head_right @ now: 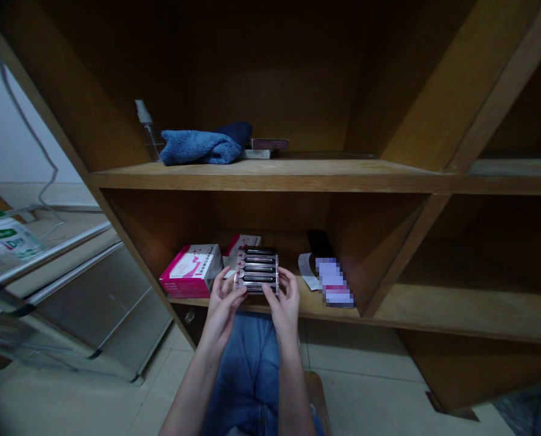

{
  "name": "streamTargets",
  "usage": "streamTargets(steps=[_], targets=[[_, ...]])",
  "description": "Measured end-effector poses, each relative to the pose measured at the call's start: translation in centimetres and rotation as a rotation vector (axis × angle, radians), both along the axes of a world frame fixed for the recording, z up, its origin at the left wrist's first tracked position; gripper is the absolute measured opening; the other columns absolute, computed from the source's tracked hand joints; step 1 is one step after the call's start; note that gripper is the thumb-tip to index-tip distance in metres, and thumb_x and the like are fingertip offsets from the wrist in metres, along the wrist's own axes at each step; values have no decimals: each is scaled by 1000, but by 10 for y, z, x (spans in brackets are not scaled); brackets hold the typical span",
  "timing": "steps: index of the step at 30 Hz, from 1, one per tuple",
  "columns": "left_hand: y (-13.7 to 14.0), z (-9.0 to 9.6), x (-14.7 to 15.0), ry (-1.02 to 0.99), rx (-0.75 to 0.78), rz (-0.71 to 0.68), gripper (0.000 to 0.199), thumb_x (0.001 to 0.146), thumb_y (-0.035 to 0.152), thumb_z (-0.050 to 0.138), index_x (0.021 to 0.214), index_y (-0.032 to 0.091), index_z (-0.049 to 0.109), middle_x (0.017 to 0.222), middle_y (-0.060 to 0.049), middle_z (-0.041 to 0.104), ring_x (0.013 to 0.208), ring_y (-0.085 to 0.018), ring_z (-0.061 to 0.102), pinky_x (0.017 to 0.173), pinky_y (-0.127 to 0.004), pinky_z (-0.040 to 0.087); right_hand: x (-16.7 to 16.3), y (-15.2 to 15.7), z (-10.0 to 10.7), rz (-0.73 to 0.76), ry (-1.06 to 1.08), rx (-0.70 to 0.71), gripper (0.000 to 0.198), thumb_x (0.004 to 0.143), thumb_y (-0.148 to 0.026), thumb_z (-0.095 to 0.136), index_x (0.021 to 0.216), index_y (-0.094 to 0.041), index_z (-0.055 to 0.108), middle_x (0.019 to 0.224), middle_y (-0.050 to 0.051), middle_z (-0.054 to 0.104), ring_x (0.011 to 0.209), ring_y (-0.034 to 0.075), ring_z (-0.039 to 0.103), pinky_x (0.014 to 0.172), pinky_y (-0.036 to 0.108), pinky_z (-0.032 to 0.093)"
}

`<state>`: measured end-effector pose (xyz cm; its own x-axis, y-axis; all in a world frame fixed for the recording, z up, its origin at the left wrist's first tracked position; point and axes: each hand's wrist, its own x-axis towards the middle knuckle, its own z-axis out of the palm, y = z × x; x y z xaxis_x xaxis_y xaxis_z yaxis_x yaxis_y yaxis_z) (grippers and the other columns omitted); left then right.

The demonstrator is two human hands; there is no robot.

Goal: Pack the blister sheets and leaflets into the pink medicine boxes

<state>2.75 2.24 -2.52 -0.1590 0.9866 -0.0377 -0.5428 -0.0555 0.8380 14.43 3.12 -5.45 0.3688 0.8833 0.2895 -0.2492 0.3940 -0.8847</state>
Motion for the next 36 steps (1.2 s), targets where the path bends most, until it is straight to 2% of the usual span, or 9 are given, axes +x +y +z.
streamTargets(steps=[4,7,10,13,16,21,26,33,36], targets=[[-1,-3,-2,-14,104,-12,72,56,11,74,118,30,43,117,-3,55,104,-18,57,85,-28,45,0,-2,4,35,40,21,63,66,-27,73,121,-27,43,126,7,50,117,22,49,96,40,43],[-1,-4,-5,2,208,-37,78,54,10,75,121,31,40,116,-4,55,105,-19,56,87,-29,45,2,-6,7,142,32,29,72,65,-24,73,128,-27,38,133,7,46,123,22,44,103,42,37],[-2,-5,-8,28,293,-76,82,52,7,75,123,30,39,113,-4,57,102,-18,57,84,-28,45,5,-8,4,232,18,10,75,62,-22,74,128,-25,39,132,8,49,121,23,46,105,44,34],[-2,-5,-9,87,309,-80,78,52,4,71,120,29,42,106,-2,58,92,-16,59,76,-25,47,7,-8,0,217,-32,8,78,59,-19,75,128,-25,39,131,8,49,121,24,46,106,46,33],[-1,-5,-8,158,283,-37,69,51,3,67,114,26,48,97,-2,60,88,-16,59,72,-24,47,8,-9,-2,159,-118,45,75,58,-14,74,126,-26,42,133,7,47,124,24,43,107,45,31],[-1,-2,-6,261,273,69,52,48,3,66,97,20,58,81,0,61,80,-17,61,73,-25,48,5,-11,2,164,-202,156,61,61,-10,69,116,-27,50,119,4,55,112,21,53,100,38,41],[-1,-5,-7,223,283,105,48,47,2,63,91,21,61,83,0,64,83,-17,62,73,-25,48,5,-11,1,133,-283,170,61,61,-9,70,116,-27,51,120,5,55,112,22,52,101,41,39],[1,-12,-11,132,282,52,56,48,3,57,101,22,60,98,-2,64,93,-19,59,77,-26,47,9,-14,5,192,-307,113,83,68,-17,68,139,-29,26,138,7,41,125,24,42,105,44,34],[1,-13,-11,122,256,17,56,53,6,57,107,22,58,106,-4,63,98,-20,58,81,-28,46,9,-16,11,256,-228,85,92,70,-22,69,143,-29,13,136,8,44,121,23,46,101,42,39]])
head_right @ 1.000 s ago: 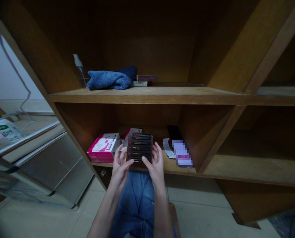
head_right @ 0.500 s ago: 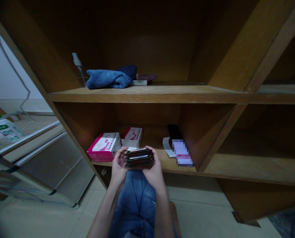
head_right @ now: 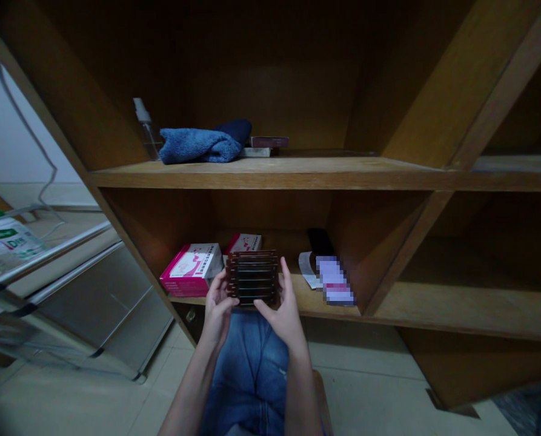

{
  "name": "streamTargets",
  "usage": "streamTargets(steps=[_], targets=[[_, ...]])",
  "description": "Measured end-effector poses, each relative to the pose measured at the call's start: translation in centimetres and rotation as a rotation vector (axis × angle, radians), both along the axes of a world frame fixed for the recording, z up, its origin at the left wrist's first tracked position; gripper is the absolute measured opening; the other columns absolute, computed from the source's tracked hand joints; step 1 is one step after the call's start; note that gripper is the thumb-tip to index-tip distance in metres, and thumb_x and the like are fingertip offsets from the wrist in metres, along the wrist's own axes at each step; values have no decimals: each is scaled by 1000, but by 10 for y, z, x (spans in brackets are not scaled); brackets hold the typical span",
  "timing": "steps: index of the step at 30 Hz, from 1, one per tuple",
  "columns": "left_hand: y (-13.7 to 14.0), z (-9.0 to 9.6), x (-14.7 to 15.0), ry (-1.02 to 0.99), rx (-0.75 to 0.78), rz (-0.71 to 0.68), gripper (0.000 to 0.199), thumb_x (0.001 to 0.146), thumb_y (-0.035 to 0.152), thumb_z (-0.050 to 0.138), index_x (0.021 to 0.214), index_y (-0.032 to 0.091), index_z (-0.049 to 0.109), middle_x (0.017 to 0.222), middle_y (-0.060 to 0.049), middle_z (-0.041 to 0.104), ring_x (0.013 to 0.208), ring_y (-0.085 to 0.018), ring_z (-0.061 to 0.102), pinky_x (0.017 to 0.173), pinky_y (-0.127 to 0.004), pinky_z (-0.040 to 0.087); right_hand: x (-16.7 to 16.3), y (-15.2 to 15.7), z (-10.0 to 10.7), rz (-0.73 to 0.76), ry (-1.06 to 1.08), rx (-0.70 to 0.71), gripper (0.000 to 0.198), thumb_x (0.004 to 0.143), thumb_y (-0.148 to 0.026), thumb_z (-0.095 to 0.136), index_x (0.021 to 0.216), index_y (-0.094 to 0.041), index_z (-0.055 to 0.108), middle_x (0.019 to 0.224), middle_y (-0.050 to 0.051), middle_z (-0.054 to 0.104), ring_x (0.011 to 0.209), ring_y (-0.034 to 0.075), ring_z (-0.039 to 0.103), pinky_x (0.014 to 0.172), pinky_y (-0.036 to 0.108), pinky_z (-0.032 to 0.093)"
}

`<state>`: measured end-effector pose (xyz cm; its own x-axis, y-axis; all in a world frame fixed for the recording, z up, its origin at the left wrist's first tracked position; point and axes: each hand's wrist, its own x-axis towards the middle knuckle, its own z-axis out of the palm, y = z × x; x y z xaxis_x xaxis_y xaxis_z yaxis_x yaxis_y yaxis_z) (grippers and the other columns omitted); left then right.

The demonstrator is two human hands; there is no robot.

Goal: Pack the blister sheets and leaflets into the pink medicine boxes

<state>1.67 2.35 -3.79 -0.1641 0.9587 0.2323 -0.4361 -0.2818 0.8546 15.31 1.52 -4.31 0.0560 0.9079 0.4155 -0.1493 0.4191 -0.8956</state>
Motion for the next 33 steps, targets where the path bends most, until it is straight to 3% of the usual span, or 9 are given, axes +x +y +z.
streamTargets(steps=[4,7,13,18,19,21,23,25,33], targets=[[2,0,2,-39,-85,-26,47,63,15,62,109,23,57,110,-3,63,105,-20,57,89,-30,43,-2,5,0,21,122,-119,85,72,-30,69,141,-26,19,125,8,55,111,22,56,97,42,43],[6,-4,5,-10,-197,-26,36,68,27,66,102,20,58,103,-5,66,99,-19,60,87,-30,43,-2,12,-9,-18,189,-231,78,72,-36,68,137,-24,28,115,8,62,104,23,60,94,44,45],[12,-15,7,25,-331,-40,42,62,32,73,98,17,56,91,-6,67,83,-18,64,78,-31,46,4,20,-22,-12,209,-370,81,69,-40,70,136,-22,28,101,8,68,92,23,65,83,42,52],[12,-17,7,28,-328,-33,42,62,31,73,98,17,56,92,-5,67,86,-18,63,81,-31,46,5,15,-18,7,112,-425,77,70,-42,67,136,-26,30,113,11,62,79,23,67,45,27,54],[12,-16,7,33,-320,-32,42,62,31,72,98,17,57,94,-5,67,88,-18,63,83,-32,45,5,15,-18,19,109,-416,77,70,-41,68,136,-27,30,116,11,61,83,24,66,46,28,54],[12,-16,6,49,-303,-36,40,63,30,71,98,17,57,97,-5,67,91,-18,62,86,-32,44,4,14,-19,42,127,-355,77,70,-38,69,135,-27,31,119,10,59,96,25,63,63,34,58],[11,-15,5,68,-284,-45,39,64,28,69,99,18,56,97,-5,67,92,-18,61,87,-32,43,4,14,-20,51,129,-276,76,70,-34,70,135,-26,31,122,10,57,107,24,58,86,42,51],[10,-14,4,88,-266,-54,38,65,24,67,100,18,56,96,-4,67,91,-18,61,86,-32,43,5,15,-21,43,103,-219,78,70,-31,70,136,-26,29,126,10,54,112,23,54,97,45,43],[4,-5,3,84,-169,1,44,56,8,62,98,21,54,95,-1,64,90,-16,60,80,-27,44,7,6,-10,17,-9,-113,83,70,-27,70,139,-30,24,129,9,50,111,23,55,93,44,46]])
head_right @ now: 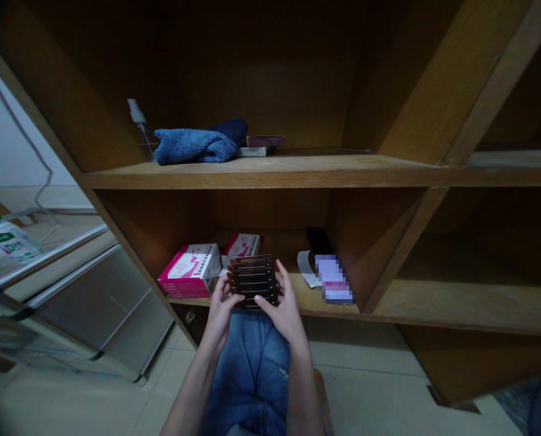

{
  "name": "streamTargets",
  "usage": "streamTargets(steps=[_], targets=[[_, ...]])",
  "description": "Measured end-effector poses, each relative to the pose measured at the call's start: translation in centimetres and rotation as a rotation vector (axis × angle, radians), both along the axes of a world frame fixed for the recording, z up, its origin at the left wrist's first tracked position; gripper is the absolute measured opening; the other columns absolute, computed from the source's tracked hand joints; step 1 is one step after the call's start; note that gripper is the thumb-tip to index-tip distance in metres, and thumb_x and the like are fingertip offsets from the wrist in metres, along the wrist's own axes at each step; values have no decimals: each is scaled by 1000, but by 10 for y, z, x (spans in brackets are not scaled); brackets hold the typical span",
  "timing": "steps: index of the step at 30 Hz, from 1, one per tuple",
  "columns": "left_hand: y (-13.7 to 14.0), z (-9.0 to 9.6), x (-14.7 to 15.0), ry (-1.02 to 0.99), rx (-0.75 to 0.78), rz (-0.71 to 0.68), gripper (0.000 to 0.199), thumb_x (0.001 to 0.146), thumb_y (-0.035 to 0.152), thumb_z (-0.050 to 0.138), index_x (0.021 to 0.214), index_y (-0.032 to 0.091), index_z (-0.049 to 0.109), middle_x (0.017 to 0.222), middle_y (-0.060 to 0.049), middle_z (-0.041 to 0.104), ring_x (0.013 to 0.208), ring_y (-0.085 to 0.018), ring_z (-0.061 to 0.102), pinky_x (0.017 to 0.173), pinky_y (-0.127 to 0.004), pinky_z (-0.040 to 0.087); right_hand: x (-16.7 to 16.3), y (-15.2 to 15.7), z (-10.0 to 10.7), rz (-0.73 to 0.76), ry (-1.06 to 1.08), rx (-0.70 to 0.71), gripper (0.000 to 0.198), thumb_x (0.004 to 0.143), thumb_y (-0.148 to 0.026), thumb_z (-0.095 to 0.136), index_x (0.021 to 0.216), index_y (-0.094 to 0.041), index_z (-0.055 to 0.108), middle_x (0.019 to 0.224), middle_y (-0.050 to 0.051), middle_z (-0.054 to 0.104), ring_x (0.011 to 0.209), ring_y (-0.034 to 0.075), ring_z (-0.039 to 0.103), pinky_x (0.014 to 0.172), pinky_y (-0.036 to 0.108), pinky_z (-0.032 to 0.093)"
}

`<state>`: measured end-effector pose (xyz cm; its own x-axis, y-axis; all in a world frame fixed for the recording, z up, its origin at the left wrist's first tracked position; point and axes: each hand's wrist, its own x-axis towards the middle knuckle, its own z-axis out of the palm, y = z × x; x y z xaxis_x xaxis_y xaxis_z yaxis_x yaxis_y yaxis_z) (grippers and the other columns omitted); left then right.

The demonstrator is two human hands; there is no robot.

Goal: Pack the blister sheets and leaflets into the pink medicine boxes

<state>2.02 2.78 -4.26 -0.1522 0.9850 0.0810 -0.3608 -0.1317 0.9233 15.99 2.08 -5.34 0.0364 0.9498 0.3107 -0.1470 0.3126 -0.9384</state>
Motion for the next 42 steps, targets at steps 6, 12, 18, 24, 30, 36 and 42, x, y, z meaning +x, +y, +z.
streamTargets(steps=[6,12,18,24,30,36,42], targets=[[-5,4,-3,-47,116,75,42,48,4,58,87,20,58,87,0,64,85,-17,59,74,-26,45,-5,-4,6,42,8,72,87,64,-20,74,137,-30,29,126,7,52,110,22,56,92,39,47],[-9,4,-5,-58,241,53,35,46,4,58,78,20,59,87,-1,62,88,-19,59,80,-29,45,-5,-7,12,43,-50,161,75,63,-13,73,129,-29,43,123,7,55,107,21,57,91,35,48],[-8,3,-5,-33,227,51,36,47,8,63,80,20,59,89,-2,62,89,-21,59,80,-30,46,0,-7,11,4,-107,180,69,63,-15,73,126,-26,46,122,8,56,110,23,55,95,39,45],[-7,1,-4,-40,185,35,41,47,10,67,86,21,59,89,-2,63,87,-19,59,78,-29,46,0,-9,13,-8,-86,103,68,60,-22,77,123,-23,49,116,8,60,104,23,59,92,40,48],[-9,0,-4,-41,149,-57,48,52,11,64,99,21,55,94,-2,62,87,-19,58,76,-29,44,1,-11,13,-9,-75,43,51,60,-24,77,107,-20,57,102,7,66,92,24,64,83,38,53],[-12,5,4,-92,63,-117,45,58,13,62,100,23,51,92,2,64,89,-17,58,78,-26,43,1,-6,9,44,11,-18,62,64,-27,74,121,-21,49,114,8,63,101,24,62,87,39,51],[-9,2,9,-186,-175,-115,42,59,14,64,98,21,49,90,0,66,82,-16,62,73,-28,46,2,4,-6,88,130,-162,86,73,-37,67,142,-21,19,111,10,65,98,23,63,84,40,52]])
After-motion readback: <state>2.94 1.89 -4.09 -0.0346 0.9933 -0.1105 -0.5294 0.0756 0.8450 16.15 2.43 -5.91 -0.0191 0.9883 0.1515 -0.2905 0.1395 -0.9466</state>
